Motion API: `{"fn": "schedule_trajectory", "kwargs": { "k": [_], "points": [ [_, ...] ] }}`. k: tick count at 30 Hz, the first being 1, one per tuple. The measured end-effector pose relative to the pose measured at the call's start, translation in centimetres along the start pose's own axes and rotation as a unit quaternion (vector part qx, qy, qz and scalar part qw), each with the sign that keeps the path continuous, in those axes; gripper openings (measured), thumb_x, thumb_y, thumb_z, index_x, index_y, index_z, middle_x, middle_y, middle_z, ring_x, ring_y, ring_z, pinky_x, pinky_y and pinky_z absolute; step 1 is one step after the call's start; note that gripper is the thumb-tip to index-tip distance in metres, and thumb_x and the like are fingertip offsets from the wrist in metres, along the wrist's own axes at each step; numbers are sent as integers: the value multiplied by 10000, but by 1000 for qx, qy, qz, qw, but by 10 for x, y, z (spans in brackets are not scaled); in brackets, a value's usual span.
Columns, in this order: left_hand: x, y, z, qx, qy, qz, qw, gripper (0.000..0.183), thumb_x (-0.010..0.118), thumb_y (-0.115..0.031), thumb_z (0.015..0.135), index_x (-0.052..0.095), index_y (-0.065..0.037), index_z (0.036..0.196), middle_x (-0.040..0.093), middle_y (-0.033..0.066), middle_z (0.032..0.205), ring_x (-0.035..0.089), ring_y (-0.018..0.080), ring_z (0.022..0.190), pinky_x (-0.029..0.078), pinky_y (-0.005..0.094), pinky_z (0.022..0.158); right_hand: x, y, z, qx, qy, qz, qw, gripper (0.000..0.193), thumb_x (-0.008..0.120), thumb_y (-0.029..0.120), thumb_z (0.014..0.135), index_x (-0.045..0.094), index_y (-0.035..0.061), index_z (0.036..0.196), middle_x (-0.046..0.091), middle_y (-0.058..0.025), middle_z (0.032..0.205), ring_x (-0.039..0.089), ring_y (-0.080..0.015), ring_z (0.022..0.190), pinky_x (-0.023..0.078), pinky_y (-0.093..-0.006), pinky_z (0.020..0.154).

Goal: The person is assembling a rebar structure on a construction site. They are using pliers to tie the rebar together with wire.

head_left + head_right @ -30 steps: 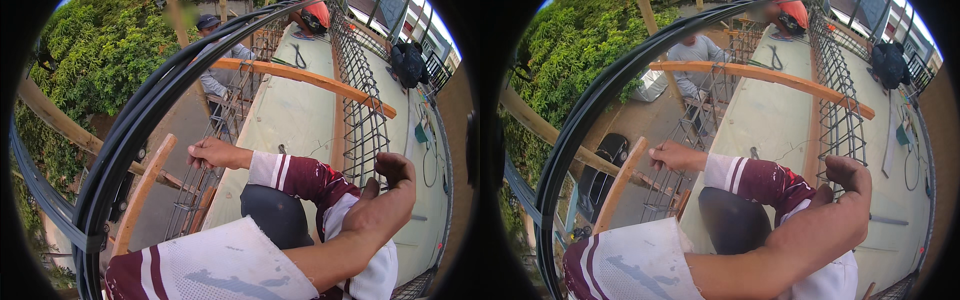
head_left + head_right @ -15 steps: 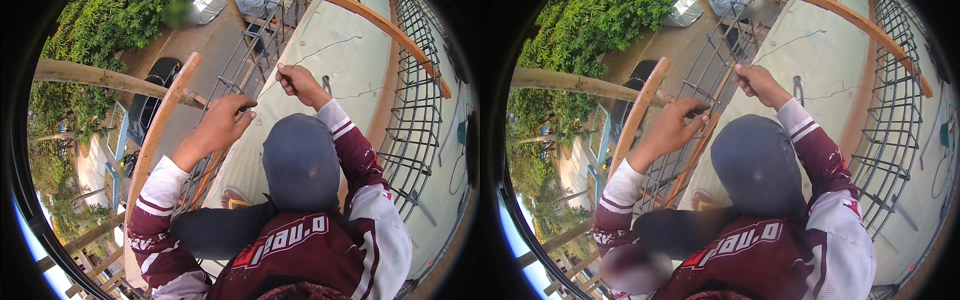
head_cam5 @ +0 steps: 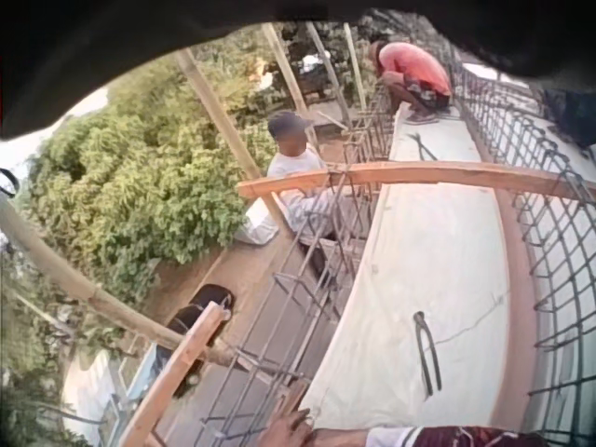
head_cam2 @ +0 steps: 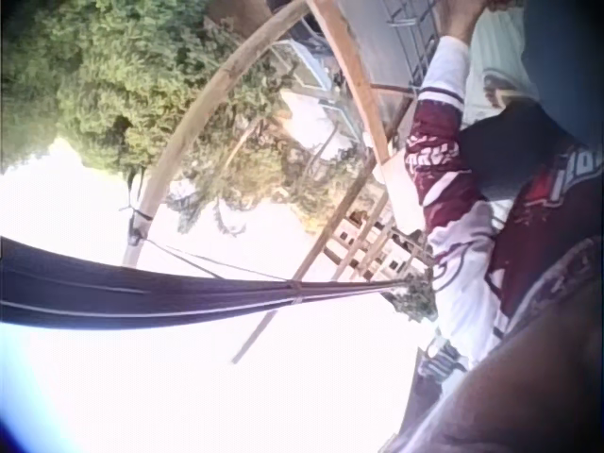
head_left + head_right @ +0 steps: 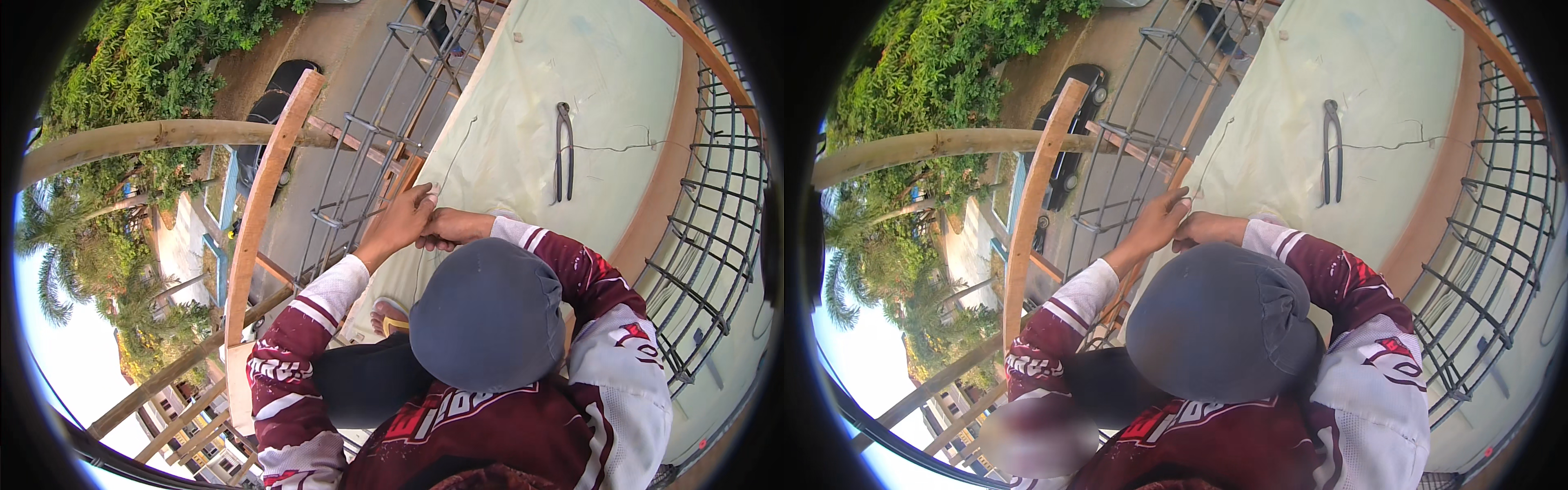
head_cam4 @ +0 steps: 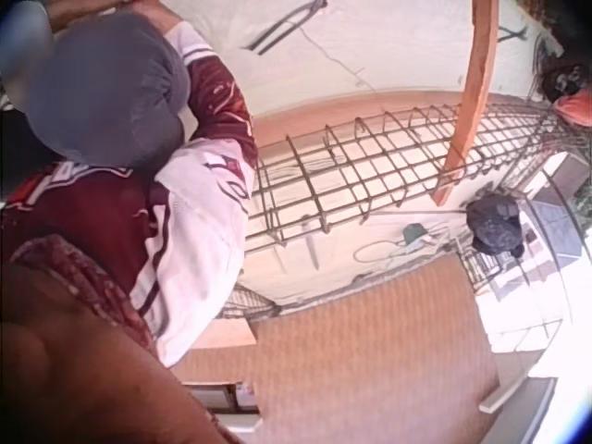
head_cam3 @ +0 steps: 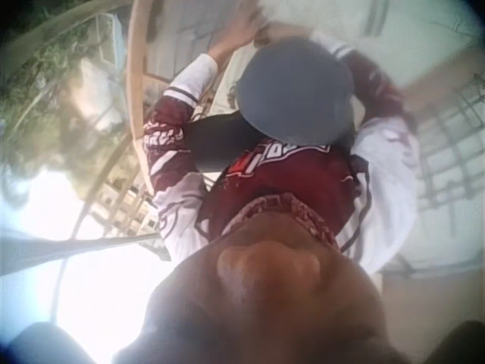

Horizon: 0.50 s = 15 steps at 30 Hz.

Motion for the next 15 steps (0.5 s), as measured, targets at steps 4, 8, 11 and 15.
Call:
{"fn": "schedule_trajectory", "kwargs": {
  "k": [4, 8, 11, 15],
  "points": [
    [6, 10, 17, -16, 1, 24, 1000, 375, 535, -174, 962, 655, 49, 1238, 732, 237, 985, 727, 341, 941, 537, 391, 874, 10, -9, 19, 63, 25, 48, 997, 332, 554, 357, 1003, 668, 53, 936, 652, -25, 820, 508, -74, 600, 412, -238, 552],
    [-11, 24, 24, -26, -94, 123, 988, 320, 539, -90, 897, 691, 39, 1147, 700, 273, 1014, 689, 420, 952, 540, 478, 850, 16, -8, 25, 27, 81, -30, 996, 375, 572, 380, 992, 678, 21, 1006, 698, -62, 909, 587, -111, 700, 462, -264, 614],
    [-18, 40, 16, -55, -98, 143, 983, 310, 516, -67, 886, 696, 36, 1116, 675, 304, 976, 653, 475, 958, 525, 506, 864, 4, -11, 28, 3, 91, -127, 988, 386, 600, 344, 966, 696, -16, 1067, 713, -98, 920, 669, -196, 840, 522, -342, 733],
    [-14, 73, -9, -192, -70, 58, 977, 343, 486, -58, 909, 685, 8, 1180, 710, 264, 905, 705, 412, 901, 536, 461, 843, -42, -3, 28, -65, -87, -185, 977, 360, 607, 292, 954, 692, -39, 1067, 715, -166, 941, 683, -290, 859, 521, -399, 798]
  ]
}}
Point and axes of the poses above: each hand's wrist, its own z-axis towards the middle knuckle, its own x-axis out of the palm, y = z × x, the point moved 5 cm from there along z, towards the middle knuckle
